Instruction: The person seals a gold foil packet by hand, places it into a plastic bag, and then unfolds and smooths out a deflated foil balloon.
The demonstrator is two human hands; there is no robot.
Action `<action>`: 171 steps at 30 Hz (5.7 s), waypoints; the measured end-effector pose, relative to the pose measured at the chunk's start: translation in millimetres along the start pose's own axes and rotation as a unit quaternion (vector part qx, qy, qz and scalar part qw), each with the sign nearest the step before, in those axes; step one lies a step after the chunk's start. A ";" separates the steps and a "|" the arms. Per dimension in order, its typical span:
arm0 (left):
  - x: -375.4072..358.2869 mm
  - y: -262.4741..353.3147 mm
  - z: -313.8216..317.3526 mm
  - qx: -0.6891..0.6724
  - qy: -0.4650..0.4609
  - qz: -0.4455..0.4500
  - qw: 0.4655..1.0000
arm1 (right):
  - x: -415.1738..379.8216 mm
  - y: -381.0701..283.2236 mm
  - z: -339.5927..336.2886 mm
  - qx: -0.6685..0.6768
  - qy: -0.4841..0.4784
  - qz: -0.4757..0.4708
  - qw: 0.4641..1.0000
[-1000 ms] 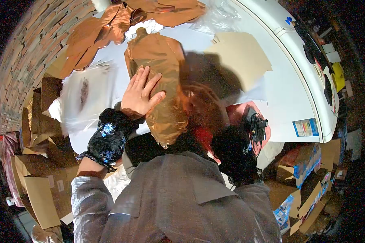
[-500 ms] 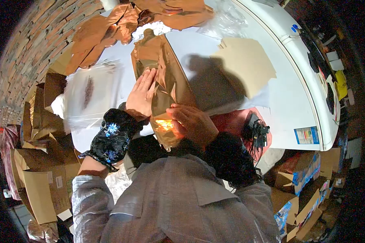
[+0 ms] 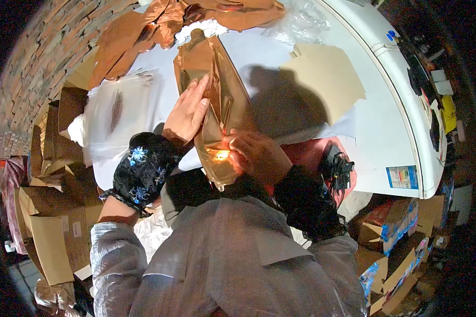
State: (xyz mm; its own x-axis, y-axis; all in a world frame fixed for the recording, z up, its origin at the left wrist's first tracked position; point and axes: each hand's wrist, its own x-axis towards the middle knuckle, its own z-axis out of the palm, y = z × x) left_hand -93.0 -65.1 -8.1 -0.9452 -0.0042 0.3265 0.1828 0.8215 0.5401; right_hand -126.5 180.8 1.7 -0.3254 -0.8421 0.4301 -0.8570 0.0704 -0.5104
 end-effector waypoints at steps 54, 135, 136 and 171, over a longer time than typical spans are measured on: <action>4.3 -10.0 8.9 0.042 0.001 0.022 0.999 | 64.2 65.2 -4.3 -0.112 -0.069 -0.117 0.984; -91.3 39.9 -13.6 0.171 -0.058 0.093 0.979 | 233.8 177.3 39.4 -0.075 -0.194 -0.166 0.964; -91.2 39.6 -13.7 0.172 -0.055 0.094 0.979 | 238.0 180.0 38.2 -0.076 -0.189 -0.155 0.967; -87.4 45.3 -18.1 0.169 -0.039 0.121 0.977 | 67.5 80.0 -35.4 -0.167 -0.054 0.001 0.984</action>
State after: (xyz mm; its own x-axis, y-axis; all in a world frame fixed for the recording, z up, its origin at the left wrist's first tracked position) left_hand 2.8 -37.9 1.9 -0.9055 0.2453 0.3462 0.3155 0.9349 0.1629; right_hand -231.2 148.6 16.2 -0.2990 -0.8924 0.3380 -0.9457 0.2297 -0.2300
